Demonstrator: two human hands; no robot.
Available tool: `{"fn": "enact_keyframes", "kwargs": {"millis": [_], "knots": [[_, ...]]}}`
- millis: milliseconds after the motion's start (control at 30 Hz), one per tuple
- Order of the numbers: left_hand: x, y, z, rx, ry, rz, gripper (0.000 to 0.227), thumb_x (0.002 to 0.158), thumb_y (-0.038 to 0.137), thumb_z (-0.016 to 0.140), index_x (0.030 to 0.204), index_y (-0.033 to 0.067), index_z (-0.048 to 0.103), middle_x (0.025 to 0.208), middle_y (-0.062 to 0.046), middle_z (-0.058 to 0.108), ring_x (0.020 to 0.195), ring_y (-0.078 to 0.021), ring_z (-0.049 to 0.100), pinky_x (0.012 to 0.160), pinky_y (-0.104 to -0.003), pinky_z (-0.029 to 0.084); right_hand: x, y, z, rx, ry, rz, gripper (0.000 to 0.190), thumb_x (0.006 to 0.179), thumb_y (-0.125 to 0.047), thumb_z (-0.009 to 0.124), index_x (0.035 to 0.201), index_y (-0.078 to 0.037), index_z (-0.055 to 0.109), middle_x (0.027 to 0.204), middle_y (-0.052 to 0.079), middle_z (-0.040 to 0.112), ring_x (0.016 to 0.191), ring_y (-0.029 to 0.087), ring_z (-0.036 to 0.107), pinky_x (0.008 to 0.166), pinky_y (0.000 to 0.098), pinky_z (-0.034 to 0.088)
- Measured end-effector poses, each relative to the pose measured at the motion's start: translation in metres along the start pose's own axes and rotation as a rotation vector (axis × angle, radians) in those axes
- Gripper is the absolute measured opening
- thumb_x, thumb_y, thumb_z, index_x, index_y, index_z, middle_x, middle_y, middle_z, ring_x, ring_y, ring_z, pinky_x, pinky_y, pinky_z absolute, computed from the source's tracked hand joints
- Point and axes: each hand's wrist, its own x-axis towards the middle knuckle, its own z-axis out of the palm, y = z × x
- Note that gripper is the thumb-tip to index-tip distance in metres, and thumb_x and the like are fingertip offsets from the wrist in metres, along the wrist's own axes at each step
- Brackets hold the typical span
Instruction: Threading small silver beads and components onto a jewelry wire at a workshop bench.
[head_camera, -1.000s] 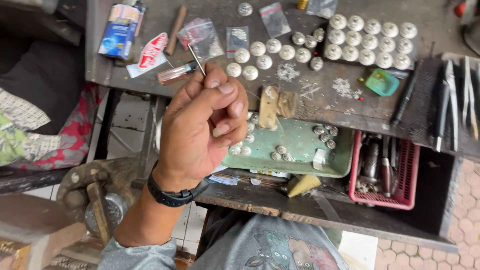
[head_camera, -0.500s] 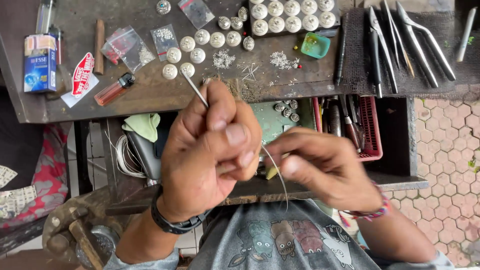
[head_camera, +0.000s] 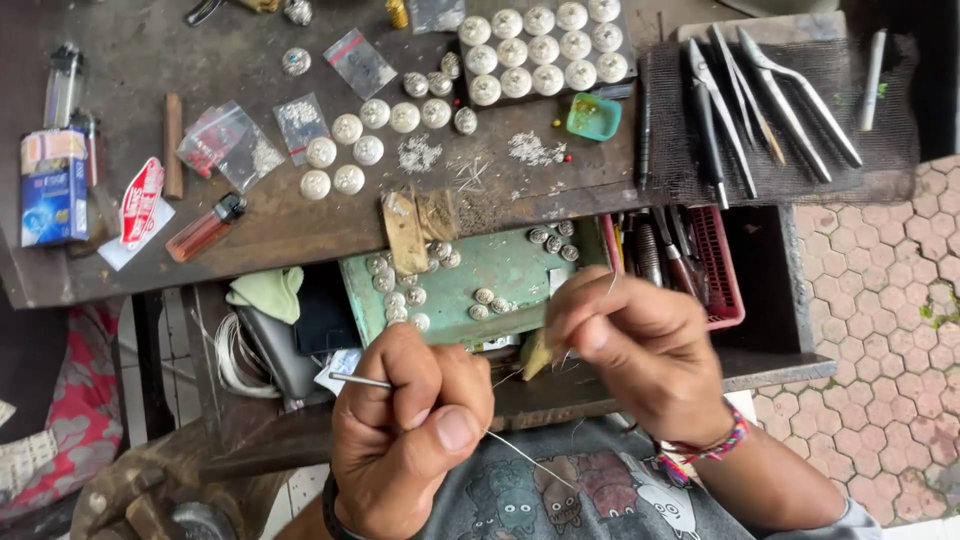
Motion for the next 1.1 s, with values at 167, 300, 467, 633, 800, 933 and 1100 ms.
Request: {"fn": "enact_keyframes", "kwargs": {"millis": [167, 300, 467, 633, 800, 933, 1100], "knots": [[-0.016, -0.033, -0.027, -0.104, 0.057, -0.171, 0.021, 0.073, 0.003, 0.048, 0.07, 0.012, 0.03, 0.056, -0.003, 0.035, 0.047, -0.0141, 0.03, 0.043, -0.026, 0.025, 0.0, -0.011, -0.031, 0.008, 0.193, -0.175, 0.01, 0.089, -0.012, 0.05, 0.088, -0.003, 0.053, 0.077, 0.009, 0.056, 0.073, 0.019, 0.055, 0.066, 0.0242, 0.047], [-0.019, -0.056, -0.032, -0.15, 0.088, -0.261, 0.02, 0.073, 0.0, 0.044, 0.069, 0.0117, 0.029, 0.054, -0.003, 0.033, 0.048, -0.0134, 0.03, 0.041, -0.025, 0.026, 0.002, -0.014, -0.056, 0.018, 0.22, -0.248, 0.01, 0.092, -0.006, 0.045, 0.096, 0.001, 0.05, 0.086, 0.011, 0.056, 0.078, 0.019, 0.059, 0.071, 0.0223, 0.053], [-0.022, -0.08, -0.041, -0.191, 0.101, -0.347, 0.02, 0.074, -0.002, 0.045, 0.07, 0.0109, 0.03, 0.054, -0.004, 0.033, 0.048, -0.0135, 0.029, 0.039, -0.025, 0.022, 0.011, -0.02, -0.066, 0.05, 0.272, -0.241, 0.009, 0.091, -0.006, 0.047, 0.092, 0.001, 0.052, 0.079, 0.012, 0.056, 0.07, 0.018, 0.058, 0.064, 0.023, 0.053], [-0.026, -0.093, -0.047, -0.187, 0.123, -0.392, 0.019, 0.071, -0.005, 0.044, 0.069, 0.01, 0.032, 0.053, -0.005, 0.032, 0.047, -0.0125, 0.027, 0.037, -0.025, 0.018, 0.015, -0.024, -0.074, 0.026, 0.348, -0.246, 0.009, 0.091, -0.008, 0.049, 0.09, 0.0, 0.052, 0.078, 0.013, 0.057, 0.067, 0.016, 0.056, 0.062, 0.02, 0.049], [-0.035, -0.102, -0.053, -0.142, 0.137, -0.495, 0.019, 0.074, -0.008, 0.041, 0.07, 0.009, 0.032, 0.056, -0.008, 0.036, 0.045, -0.013, 0.027, 0.035, -0.024, 0.021, 0.015, -0.029, -0.076, 0.181, 0.289, -0.251, 0.01, 0.093, -0.008, 0.045, 0.093, 0.001, 0.049, 0.08, 0.012, 0.053, 0.083, 0.022, 0.057, 0.081, 0.0333, 0.055], [-0.027, -0.093, -0.046, -0.178, 0.077, -0.436, 0.02, 0.075, -0.005, 0.046, 0.071, 0.0091, 0.034, 0.058, -0.014, 0.044, 0.04, -0.0186, 0.038, 0.036, -0.03, 0.042, 0.004, -0.039, -0.081, 0.48, 0.105, -0.174, 0.01, 0.097, -0.004, 0.038, 0.101, 0.002, 0.044, 0.097, 0.019, 0.055, 0.086, 0.032, 0.06, 0.08, 0.0449, 0.053], [-0.019, -0.062, -0.039, 0.551, 0.177, 0.002, 0.025, 0.078, 0.0, 0.049, 0.068, 0.0104, 0.028, 0.104, -0.027, 0.057, 0.095, -0.0304, 0.061, 0.083, -0.034, 0.05, -0.007, -0.078, -0.075, -0.366, -0.025, -0.188, 0.013, 0.083, -0.01, 0.043, 0.073, -0.002, 0.044, 0.053, 0.003, 0.043, 0.038, 0.008, 0.038, 0.038, 0.0198, 0.031]]}}
